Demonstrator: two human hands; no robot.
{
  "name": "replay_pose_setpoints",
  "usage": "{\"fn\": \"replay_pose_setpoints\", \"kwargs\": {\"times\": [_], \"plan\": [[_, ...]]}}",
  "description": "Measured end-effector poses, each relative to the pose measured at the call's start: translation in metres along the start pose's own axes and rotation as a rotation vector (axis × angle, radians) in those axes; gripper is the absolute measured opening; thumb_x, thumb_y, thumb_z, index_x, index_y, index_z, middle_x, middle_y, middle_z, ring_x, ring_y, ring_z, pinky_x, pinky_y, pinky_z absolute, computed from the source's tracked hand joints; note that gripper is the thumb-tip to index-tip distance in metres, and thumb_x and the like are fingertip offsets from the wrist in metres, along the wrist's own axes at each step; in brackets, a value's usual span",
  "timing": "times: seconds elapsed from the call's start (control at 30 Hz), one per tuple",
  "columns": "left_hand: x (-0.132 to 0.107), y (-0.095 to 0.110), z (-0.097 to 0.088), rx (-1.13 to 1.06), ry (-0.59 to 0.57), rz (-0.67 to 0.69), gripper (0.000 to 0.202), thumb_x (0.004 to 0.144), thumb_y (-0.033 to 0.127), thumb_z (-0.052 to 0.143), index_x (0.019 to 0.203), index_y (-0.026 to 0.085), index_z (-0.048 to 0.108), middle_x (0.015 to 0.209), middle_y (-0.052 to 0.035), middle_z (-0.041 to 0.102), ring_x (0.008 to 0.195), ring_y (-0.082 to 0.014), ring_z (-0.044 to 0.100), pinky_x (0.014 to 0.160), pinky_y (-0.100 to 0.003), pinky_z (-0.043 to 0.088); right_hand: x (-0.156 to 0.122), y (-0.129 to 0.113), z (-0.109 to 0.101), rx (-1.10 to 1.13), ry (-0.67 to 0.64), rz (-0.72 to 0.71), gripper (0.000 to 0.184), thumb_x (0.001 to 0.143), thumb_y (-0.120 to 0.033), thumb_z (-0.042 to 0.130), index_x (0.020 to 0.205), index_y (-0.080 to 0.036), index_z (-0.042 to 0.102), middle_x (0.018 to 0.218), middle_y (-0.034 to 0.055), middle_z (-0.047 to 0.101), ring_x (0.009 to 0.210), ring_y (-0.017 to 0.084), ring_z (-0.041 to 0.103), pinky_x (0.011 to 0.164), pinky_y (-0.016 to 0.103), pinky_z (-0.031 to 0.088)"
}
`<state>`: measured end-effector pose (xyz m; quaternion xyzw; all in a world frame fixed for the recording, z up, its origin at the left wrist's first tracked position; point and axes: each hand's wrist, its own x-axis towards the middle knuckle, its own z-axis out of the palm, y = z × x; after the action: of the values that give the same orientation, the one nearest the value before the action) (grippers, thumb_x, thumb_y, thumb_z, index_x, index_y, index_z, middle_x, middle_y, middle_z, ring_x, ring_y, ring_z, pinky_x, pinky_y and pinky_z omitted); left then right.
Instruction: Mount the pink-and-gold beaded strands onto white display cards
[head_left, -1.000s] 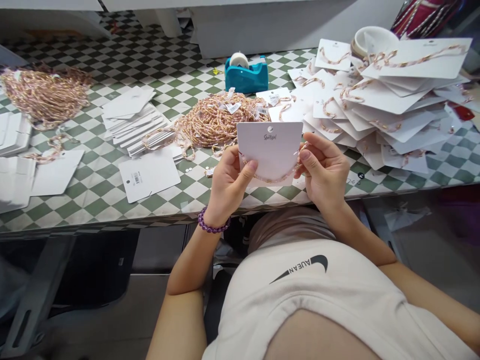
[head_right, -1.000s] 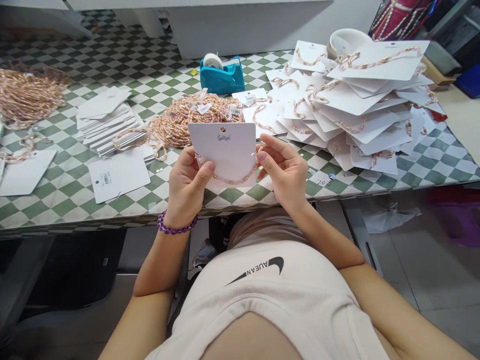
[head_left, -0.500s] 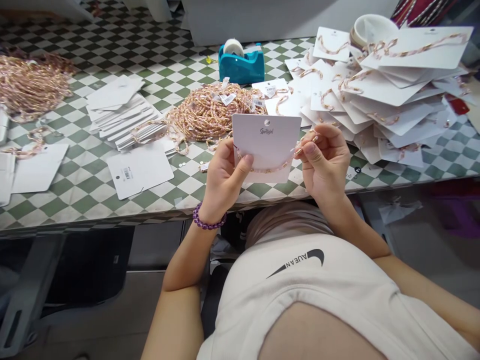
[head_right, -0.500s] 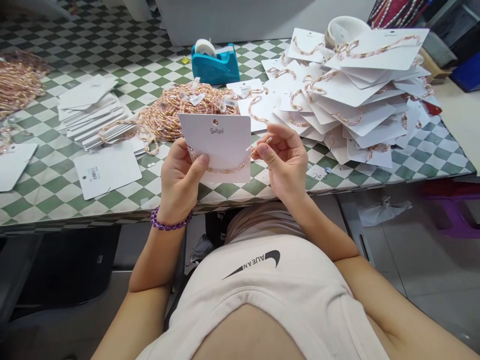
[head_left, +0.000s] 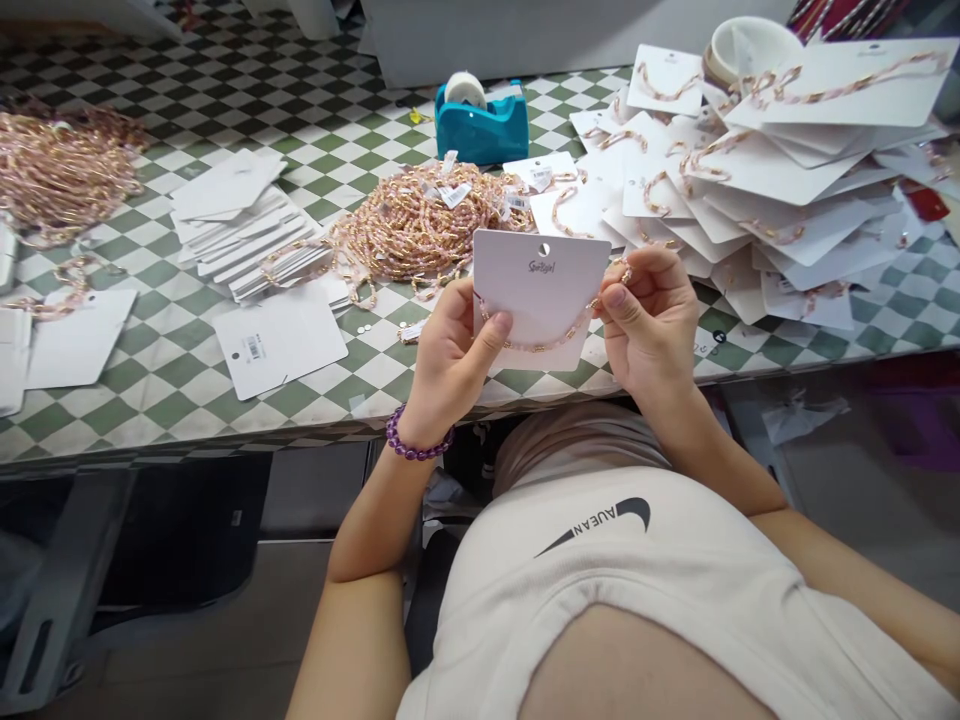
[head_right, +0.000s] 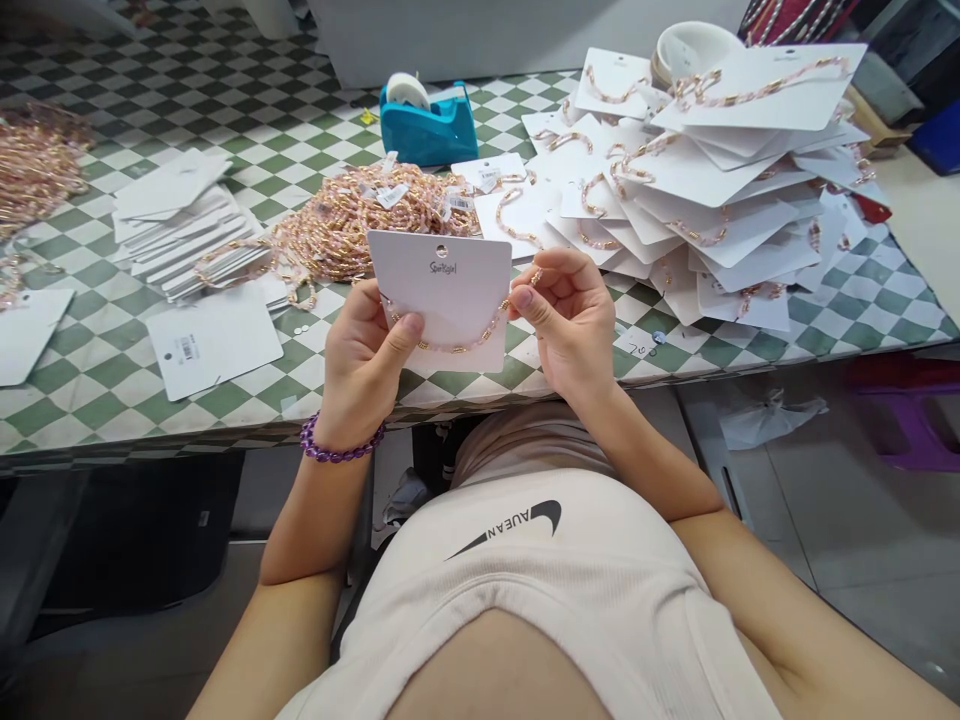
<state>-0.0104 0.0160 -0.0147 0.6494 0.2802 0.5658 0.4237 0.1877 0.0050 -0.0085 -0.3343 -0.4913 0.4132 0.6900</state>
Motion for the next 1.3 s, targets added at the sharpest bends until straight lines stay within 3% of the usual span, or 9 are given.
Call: {"fn": "replay_pose_setpoints", "kwargs": {"times": [0.17,0.37,0.5,0.8,1.13,1.3], "plan": [[0.0,0.002,0.001,-0.042,-0.027,0.003,0.023,0.096,0.034,0.064,0.118,0.027,0.064,0.111,-0.0035,0.067,0.104,-0.0169,0.067,0.089,-0.028,0.059,0.002,0.003,-0.005,0.047,-0.019,0.126,0.037,0.073,-0.041,0.088,0.098,-0.029,0.063,0.084,-0.0041,0.063,0.078,0.009,0.064,0.071,0.021,0.059],[-0.001,0.0,0.0,-0.055,-0.037,-0.014,0.025,0.097,0.033,0.063,0.121,0.026,0.062,0.115,-0.0045,0.067,0.107,-0.0178,0.067,0.09,-0.028,0.06,0.006,0.003,-0.012,0.237,-0.089,0.403,0.043,0.069,-0.039,0.089,0.102,-0.028,0.065,0.089,-0.0068,0.067,0.075,0.006,0.066,0.068,0.016,0.06],[-0.001,0.0,0.0,-0.054,-0.037,-0.018,0.026,0.097,0.034,0.063,0.121,0.026,0.062,0.114,-0.004,0.067,0.106,-0.0169,0.067,0.09,-0.027,0.06,0.008,-0.001,-0.013,0.259,-0.115,0.496,0.044,0.068,-0.039,0.089,0.102,-0.028,0.065,0.092,-0.0074,0.07,0.074,0.005,0.068,0.066,0.015,0.061],[-0.001,0.004,0.003,-0.02,-0.009,-0.045,0.03,0.093,0.046,0.065,0.116,0.026,0.062,0.111,-0.006,0.067,0.104,-0.0216,0.068,0.089,-0.036,0.061,0.008,0.002,-0.015,0.171,-0.102,0.443,0.05,0.062,-0.048,0.091,0.102,-0.028,0.067,0.09,-0.0053,0.071,0.072,0.008,0.068,0.064,0.021,0.062],[-0.003,0.003,0.004,-0.028,-0.02,-0.036,0.028,0.096,0.042,0.063,0.118,0.026,0.059,0.111,-0.0061,0.068,0.102,-0.0193,0.068,0.085,-0.031,0.06,0.007,0.002,-0.015,0.089,-0.164,0.428,0.052,0.07,-0.053,0.085,0.11,-0.028,0.064,0.103,-0.0014,0.071,0.084,0.013,0.071,0.068,0.026,0.062],[-0.003,0.002,0.005,-0.003,0.0,-0.035,0.027,0.095,0.043,0.064,0.115,0.026,0.057,0.099,-0.004,0.066,0.089,-0.0158,0.068,0.076,-0.026,0.057,0.002,-0.001,-0.005,0.052,-0.122,0.397,0.048,0.071,-0.056,0.084,0.102,-0.026,0.063,0.092,-0.0022,0.07,0.075,0.012,0.069,0.06,0.024,0.06]]}}
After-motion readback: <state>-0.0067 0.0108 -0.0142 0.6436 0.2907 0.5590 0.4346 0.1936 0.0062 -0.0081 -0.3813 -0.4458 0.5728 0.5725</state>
